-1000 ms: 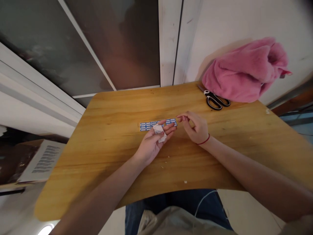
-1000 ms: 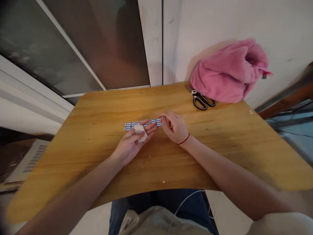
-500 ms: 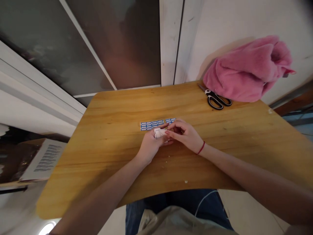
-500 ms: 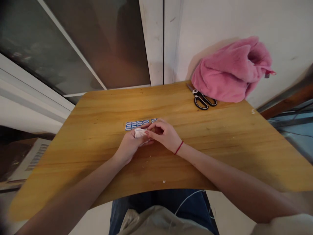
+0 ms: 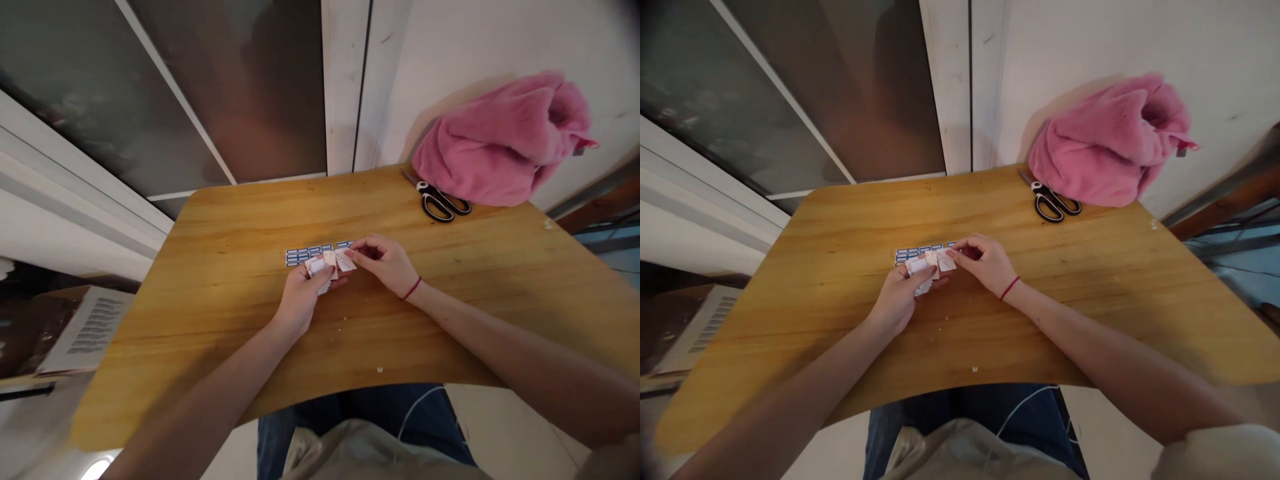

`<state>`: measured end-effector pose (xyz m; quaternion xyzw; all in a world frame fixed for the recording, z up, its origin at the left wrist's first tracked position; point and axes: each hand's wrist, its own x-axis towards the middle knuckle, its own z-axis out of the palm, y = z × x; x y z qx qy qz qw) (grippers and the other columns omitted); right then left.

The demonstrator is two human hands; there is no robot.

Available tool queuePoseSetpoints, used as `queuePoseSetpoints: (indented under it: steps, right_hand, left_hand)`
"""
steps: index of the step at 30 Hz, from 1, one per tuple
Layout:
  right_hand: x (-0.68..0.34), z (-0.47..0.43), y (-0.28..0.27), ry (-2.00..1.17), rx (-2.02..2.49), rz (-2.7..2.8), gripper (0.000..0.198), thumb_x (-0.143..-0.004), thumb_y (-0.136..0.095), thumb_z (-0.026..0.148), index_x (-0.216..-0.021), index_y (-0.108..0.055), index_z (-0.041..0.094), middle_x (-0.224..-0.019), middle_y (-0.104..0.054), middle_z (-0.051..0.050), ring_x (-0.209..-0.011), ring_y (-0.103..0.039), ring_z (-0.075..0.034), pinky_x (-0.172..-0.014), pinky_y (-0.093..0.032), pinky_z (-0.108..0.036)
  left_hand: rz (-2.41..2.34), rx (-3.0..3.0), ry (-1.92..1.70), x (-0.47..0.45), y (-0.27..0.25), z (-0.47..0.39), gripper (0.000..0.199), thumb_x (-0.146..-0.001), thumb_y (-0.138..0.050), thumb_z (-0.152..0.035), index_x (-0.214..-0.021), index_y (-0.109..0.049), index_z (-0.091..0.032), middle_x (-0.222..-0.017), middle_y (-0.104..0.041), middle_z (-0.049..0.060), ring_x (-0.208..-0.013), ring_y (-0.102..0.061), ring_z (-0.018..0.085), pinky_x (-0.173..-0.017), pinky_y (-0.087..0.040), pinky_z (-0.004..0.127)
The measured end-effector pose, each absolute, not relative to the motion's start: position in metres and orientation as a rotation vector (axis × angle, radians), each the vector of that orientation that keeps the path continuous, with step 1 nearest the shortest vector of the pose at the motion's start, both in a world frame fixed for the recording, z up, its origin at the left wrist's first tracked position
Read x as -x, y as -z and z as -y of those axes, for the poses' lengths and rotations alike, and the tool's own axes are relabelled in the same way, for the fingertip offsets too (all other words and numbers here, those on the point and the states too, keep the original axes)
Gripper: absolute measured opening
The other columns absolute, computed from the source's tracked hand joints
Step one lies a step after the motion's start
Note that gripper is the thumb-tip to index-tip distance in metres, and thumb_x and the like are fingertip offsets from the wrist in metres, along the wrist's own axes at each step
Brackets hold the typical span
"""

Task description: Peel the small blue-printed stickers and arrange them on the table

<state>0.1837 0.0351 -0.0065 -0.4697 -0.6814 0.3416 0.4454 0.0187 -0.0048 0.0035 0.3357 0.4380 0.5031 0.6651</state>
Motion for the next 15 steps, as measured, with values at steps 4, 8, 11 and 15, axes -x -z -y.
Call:
queuePoseSetpoints:
  steps: [4,8,11,15]
  right_hand:
    - [-0.192,-0.044,0.001,-0.957,1.172,1.548,0.027,-0.076,-0.063,0.043,-0.082,-0.062,0.017,-0.064,-0.063,-0.001,-0.056,-0.052,-0.011,-0.055,-0.04,-0.025]
    - [-0.217,-0.066,-0.006,-0.83,1.329,1.605,0.026,-0.079,-0.059,0.042,-0.087,-0.062,0.018,-0.067,-0.068,-0.002,-0.053,-0.053,-0.011,-0.049,-0.036,-0.023]
    - [-0.236,-0.082,-0.005,-0.774,1.364,2.01,0.017,-0.077,-0.059,0.033,-0.084,-0.066,0.019,-0.075,-0.069,-0.002,-0.059,-0.056,-0.011,-0.052,-0.039,-0.023]
    - [-0.248,-0.088,-0.001,-0.442,1.365,2.409,0.017,-0.073,-0.055,0.018,-0.084,-0.067,0.02,-0.079,-0.067,-0.002,-0.067,-0.056,-0.013,-0.062,-0.042,-0.025]
  left_hand:
    - [-0.992,-0.719,-1.136,-0.018,-0.006,0.006,0.026,-0.073,-0.065,-0.02,-0.097,-0.065,-0.01,-0.091,-0.072,0.01,-0.083,-0.069,0.02,-0.082,-0.054,0.036]
    - [-0.976,-0.732,-1.147,-0.018,-0.009,0.007,0.027,-0.075,-0.065,-0.02,-0.099,-0.065,-0.009,-0.092,-0.072,0.011,-0.087,-0.068,0.022,-0.082,-0.054,0.036]
    - [-0.991,-0.74,-1.167,-0.018,-0.01,0.007,0.026,-0.074,-0.065,-0.021,-0.097,-0.064,-0.009,-0.092,-0.071,0.011,-0.087,-0.068,0.022,-0.082,-0.053,0.037]
    - [-1.012,-0.764,-1.205,-0.018,-0.008,0.006,0.027,-0.073,-0.065,-0.022,-0.097,-0.064,-0.009,-0.093,-0.071,0.011,-0.084,-0.068,0.022,-0.081,-0.053,0.037]
